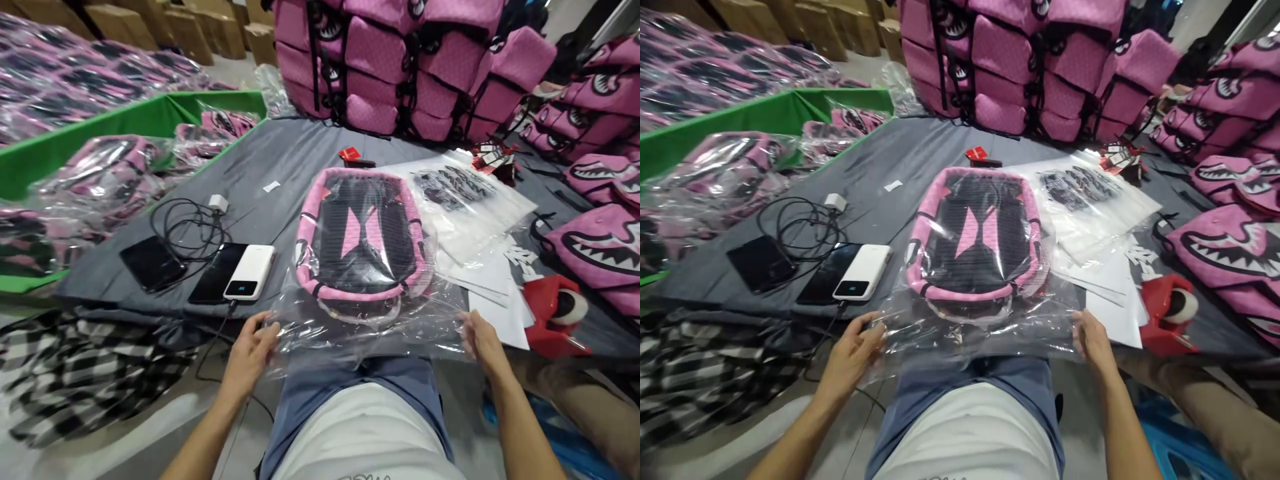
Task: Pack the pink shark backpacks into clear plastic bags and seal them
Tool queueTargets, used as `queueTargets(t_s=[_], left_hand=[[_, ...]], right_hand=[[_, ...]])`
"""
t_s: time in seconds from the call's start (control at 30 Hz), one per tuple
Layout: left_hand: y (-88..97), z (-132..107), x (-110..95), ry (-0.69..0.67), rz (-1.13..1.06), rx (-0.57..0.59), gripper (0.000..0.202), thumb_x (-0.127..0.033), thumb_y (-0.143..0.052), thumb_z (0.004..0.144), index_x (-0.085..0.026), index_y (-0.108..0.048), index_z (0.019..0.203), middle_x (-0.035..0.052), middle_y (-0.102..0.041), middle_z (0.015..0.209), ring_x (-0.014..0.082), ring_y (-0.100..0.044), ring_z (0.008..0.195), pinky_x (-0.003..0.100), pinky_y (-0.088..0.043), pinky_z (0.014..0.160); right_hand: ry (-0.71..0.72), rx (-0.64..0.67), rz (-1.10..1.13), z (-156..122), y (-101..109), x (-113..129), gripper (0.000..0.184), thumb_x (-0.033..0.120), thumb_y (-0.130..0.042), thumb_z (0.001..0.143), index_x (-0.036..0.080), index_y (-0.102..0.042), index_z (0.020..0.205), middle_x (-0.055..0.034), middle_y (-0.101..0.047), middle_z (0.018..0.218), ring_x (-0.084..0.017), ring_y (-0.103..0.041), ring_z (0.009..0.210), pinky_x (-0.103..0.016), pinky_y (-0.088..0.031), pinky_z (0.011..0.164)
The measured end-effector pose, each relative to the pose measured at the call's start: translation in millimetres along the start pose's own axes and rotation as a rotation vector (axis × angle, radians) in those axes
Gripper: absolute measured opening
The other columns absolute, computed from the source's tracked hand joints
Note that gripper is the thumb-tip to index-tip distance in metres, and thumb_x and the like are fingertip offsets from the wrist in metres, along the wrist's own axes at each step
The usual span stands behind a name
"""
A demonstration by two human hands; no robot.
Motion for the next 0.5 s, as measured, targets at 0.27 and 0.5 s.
queueTargets(t_s=[0.27, 0.5], left_hand=[[20.9, 8.9, 17.4, 0.067, -0.224, 0.003, 0.081, -0.067, -0.084, 0.061, -0.018, -0.060, 0.122, -0.0051, -0.064, 0.058, 0.0086, -0.047, 0.039, 0.018, -0.037, 0.039], [42.7, -4.0, 24.7, -1.272, 0.784, -0.120, 0.033, -0.017, -0.071, 0.088, -0.035, -0.070, 0.116, 0.0035, -0.076, 0.113, 0.0213, -0.071, 0.106, 0.038, -0.051, 0.101]], right_hand=[[0.067, 0.000, 0.012, -9.1, 14.0, -27.1, 0.062, 0.076, -0.062, 0.080, 0.019, -0.063, 0.104, 0.0052, -0.052, 0.057, -0.010, -0.041, 0.039, -0.023, -0.031, 0.036], [1.143, -0.243, -0.727, -39.8, 40.6, -27.6, 0.026, 0.027, -0.072, 0.091, 0.030, -0.072, 0.116, -0.0067, -0.075, 0.110, -0.023, -0.072, 0.099, -0.036, -0.057, 0.089]])
Point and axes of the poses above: each hand's wrist, its own z-axis towards the middle knuckle, its own y-axis out of the back of the hand, x = y × z, the point moved 4 cm from there along z, towards the middle knuckle
